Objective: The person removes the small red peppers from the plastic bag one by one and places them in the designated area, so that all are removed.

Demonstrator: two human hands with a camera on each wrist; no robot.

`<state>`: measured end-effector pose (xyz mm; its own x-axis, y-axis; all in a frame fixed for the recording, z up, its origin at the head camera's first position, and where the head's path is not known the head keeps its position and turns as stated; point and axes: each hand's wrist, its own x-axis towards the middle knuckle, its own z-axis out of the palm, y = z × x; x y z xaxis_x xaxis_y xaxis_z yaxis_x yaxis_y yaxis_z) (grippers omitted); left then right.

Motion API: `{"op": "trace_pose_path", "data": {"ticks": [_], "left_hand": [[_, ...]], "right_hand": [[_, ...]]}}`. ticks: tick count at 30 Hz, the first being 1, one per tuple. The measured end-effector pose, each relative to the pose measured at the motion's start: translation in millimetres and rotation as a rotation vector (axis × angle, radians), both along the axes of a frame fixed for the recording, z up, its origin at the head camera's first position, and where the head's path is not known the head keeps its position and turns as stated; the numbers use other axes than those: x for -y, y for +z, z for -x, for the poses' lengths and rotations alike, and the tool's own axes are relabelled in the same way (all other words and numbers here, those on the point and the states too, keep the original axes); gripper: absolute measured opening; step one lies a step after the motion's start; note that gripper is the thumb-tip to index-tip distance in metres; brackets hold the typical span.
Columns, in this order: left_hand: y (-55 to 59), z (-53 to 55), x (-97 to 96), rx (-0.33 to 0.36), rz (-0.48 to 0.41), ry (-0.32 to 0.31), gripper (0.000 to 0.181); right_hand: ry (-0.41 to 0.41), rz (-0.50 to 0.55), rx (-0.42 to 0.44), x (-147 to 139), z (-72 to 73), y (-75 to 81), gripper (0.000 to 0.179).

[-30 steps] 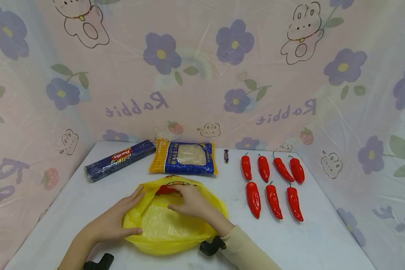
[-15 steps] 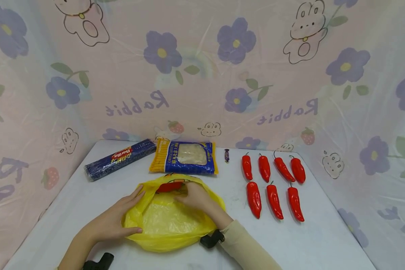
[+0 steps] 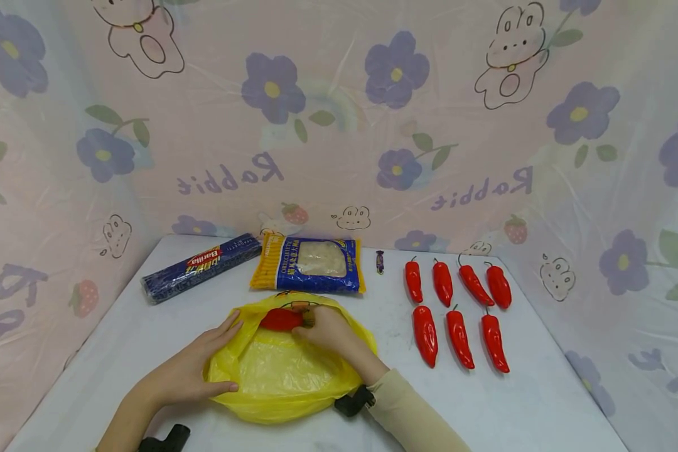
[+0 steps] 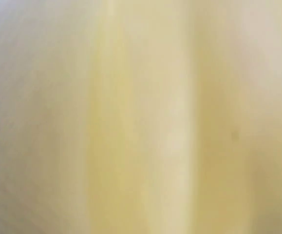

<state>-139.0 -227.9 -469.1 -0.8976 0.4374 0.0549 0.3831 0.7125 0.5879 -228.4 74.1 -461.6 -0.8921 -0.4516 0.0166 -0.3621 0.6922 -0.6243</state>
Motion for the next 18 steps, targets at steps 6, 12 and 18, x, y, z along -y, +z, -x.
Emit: {"op": "trace_pose_path", "data": {"ticks": [6, 12, 18], "left_hand": [[-0.6, 0.3, 0.4, -0.002, -0.003, 0.001, 0.107], [-1.4, 0.1, 0.9, -0.008, 0.002, 0.001, 0.106], [-0.6, 0.0, 0.5, -0.012, 0.004, 0.002, 0.106]], "right_hand": [[-0.023, 0.029, 0.029, -1.3, -0.8, 0.9, 0.049], [-0.033, 0.002, 0.063, -1.7, -0.8, -2.6, 0.057], [-0.027, -0.011, 0.057, -2.0, -1.5, -2.7, 0.057]]}}
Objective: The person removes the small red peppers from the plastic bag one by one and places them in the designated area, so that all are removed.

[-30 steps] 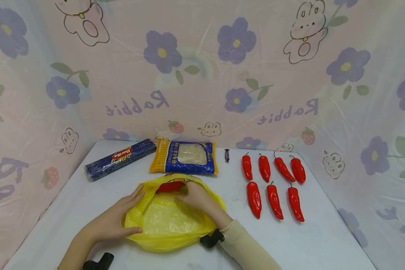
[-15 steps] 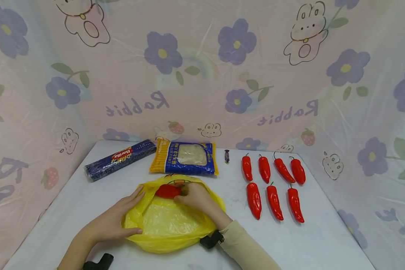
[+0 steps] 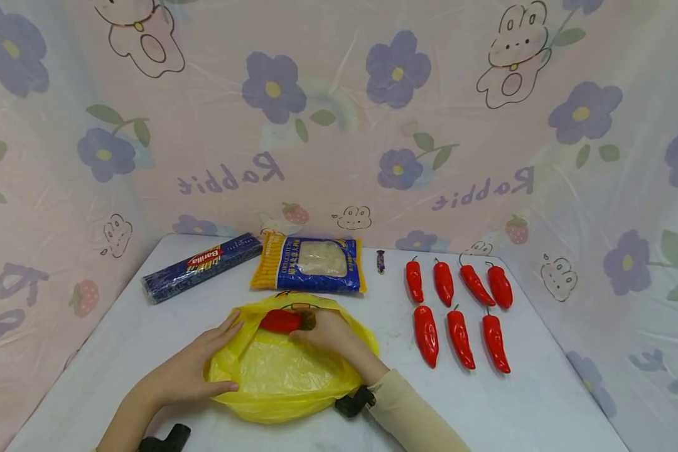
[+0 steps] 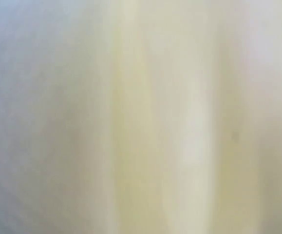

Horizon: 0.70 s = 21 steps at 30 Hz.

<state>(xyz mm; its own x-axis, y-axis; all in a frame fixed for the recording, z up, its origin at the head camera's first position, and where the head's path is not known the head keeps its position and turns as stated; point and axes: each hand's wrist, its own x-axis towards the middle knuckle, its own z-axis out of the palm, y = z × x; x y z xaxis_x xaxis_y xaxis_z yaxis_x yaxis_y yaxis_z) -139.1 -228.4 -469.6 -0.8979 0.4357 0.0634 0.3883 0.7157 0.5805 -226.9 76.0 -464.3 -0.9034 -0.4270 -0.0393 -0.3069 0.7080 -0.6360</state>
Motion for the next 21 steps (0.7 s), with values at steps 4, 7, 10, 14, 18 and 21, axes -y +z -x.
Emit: {"op": "trace_pose_path", "data": {"ticks": [4, 7, 10, 14, 18, 21], "left_hand": [[0.8, -0.4, -0.5, 0.009, -0.011, 0.000, 0.106], [1.7, -1.2, -0.7, 0.013, -0.008, 0.002, 0.106], [3.3, -2.1, -0.8, 0.015, -0.006, 0.006, 0.106], [4.8, -2.7, -0.9, 0.016, -0.011, 0.003, 0.106], [3.6, -1.8, -0.9, 0.012, -0.011, -0.003, 0.106], [1.9, -1.0, -0.3, 0.003, -0.009, -0.011, 0.105]], "right_hand": [[0.016, 0.037, -0.024, 0, -0.7, 1.9, 0.054], [0.038, 0.062, -0.058, 0, -2.0, 5.4, 0.052], [0.056, 0.066, -0.110, 0, -5.0, 11.4, 0.048], [0.063, 0.074, -0.189, -2, -12.7, 22.6, 0.044], [0.070, 0.082, -0.258, -5, -23.7, 36.7, 0.040], [0.081, 0.101, -0.280, -9, -31.3, 46.0, 0.038]]}}
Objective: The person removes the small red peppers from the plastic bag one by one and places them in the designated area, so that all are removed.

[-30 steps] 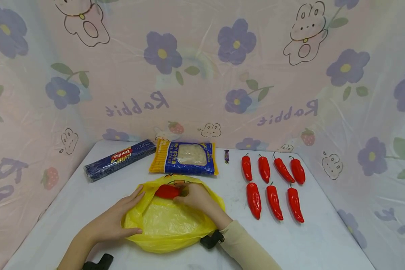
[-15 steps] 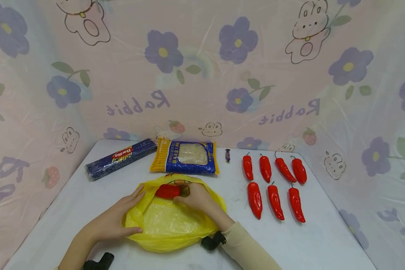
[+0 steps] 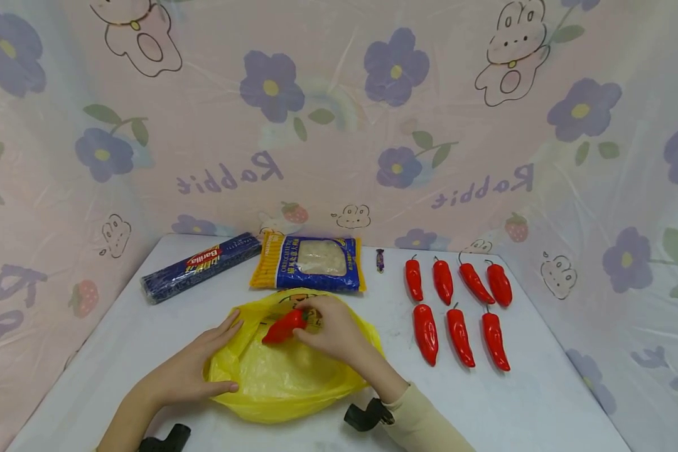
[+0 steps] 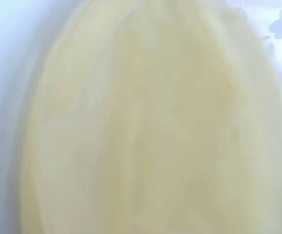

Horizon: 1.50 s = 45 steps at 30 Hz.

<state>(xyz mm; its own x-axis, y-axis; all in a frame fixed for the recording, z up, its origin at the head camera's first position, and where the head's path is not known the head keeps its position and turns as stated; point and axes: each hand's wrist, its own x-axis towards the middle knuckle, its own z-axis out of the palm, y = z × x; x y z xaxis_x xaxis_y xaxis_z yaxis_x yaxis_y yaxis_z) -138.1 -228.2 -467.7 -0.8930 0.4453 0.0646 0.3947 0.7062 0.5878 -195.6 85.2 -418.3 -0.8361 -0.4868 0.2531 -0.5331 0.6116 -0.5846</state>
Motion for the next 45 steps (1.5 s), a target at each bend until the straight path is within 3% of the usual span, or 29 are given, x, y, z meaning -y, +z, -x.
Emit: {"op": "trace_pose_path", "data": {"ticks": [11, 20, 25, 37, 45], "left_hand": [[-0.9, -0.2, 0.3, 0.007, -0.004, 0.001, 0.105], [-1.1, -0.9, -0.2, -0.025, 0.027, 0.007, 0.106], [-1.7, 0.1, 0.0, -0.018, 0.023, 0.005, 0.106], [-2.4, -0.8, 0.5, -0.022, 0.021, 0.004, 0.107], [-1.8, -0.1, 0.3, -0.031, 0.016, -0.001, 0.106]], "right_hand": [[-0.005, 0.198, 0.021, -28, -16.8, 24.8, 0.035], [-0.045, 0.321, -0.085, -63, -16.1, 47.0, 0.032], [-0.099, 0.346, -0.140, -83, -12.9, 56.9, 0.028], [-0.276, 0.422, -0.110, -129, -14.1, 73.4, 0.032], [-0.384, 0.416, -0.135, -177, -13.4, 68.7, 0.033]]}}
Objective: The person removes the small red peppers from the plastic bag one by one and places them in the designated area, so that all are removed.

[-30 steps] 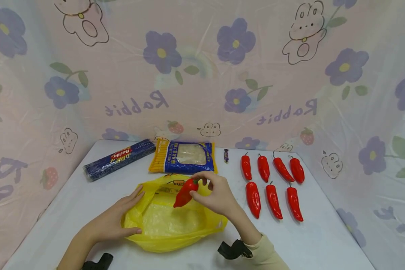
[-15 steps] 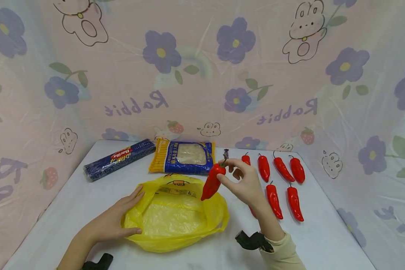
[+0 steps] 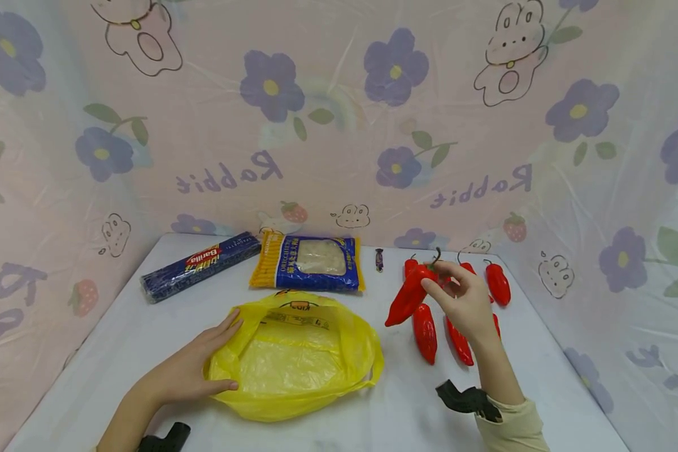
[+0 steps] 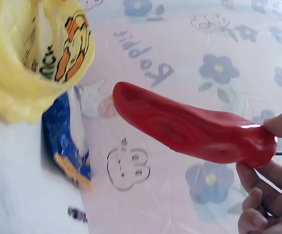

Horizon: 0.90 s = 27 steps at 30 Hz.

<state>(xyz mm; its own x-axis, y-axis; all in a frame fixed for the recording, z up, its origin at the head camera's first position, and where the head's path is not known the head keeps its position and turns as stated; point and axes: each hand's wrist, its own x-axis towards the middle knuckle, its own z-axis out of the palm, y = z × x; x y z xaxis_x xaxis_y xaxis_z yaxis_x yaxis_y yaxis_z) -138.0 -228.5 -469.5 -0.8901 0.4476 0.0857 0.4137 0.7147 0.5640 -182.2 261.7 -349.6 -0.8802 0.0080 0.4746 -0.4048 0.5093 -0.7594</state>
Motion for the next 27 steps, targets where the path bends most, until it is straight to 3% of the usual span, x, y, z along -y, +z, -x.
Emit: {"op": "trace_pose_path", "data": {"ticks": [10, 18, 22, 27], "left_hand": [[0.4, 2.0, 1.3, 0.012, -0.009, 0.001, 0.106], [-0.1, 1.1, 0.7, 0.010, -0.014, -0.008, 0.106], [0.7, -0.1, 0.4, 0.008, -0.006, -0.006, 0.106], [0.7, -0.3, 0.4, 0.006, -0.004, -0.006, 0.105]], "right_hand": [[-0.175, -0.051, 0.064, -49, -3.9, -8.2, 0.039], [-0.345, -0.031, 0.120, -97, -8.7, -10.8, 0.041], [-0.433, -0.037, 0.191, -125, -8.6, -12.0, 0.045], [-0.478, -0.068, 0.338, -161, -6.6, -17.6, 0.057]]}}
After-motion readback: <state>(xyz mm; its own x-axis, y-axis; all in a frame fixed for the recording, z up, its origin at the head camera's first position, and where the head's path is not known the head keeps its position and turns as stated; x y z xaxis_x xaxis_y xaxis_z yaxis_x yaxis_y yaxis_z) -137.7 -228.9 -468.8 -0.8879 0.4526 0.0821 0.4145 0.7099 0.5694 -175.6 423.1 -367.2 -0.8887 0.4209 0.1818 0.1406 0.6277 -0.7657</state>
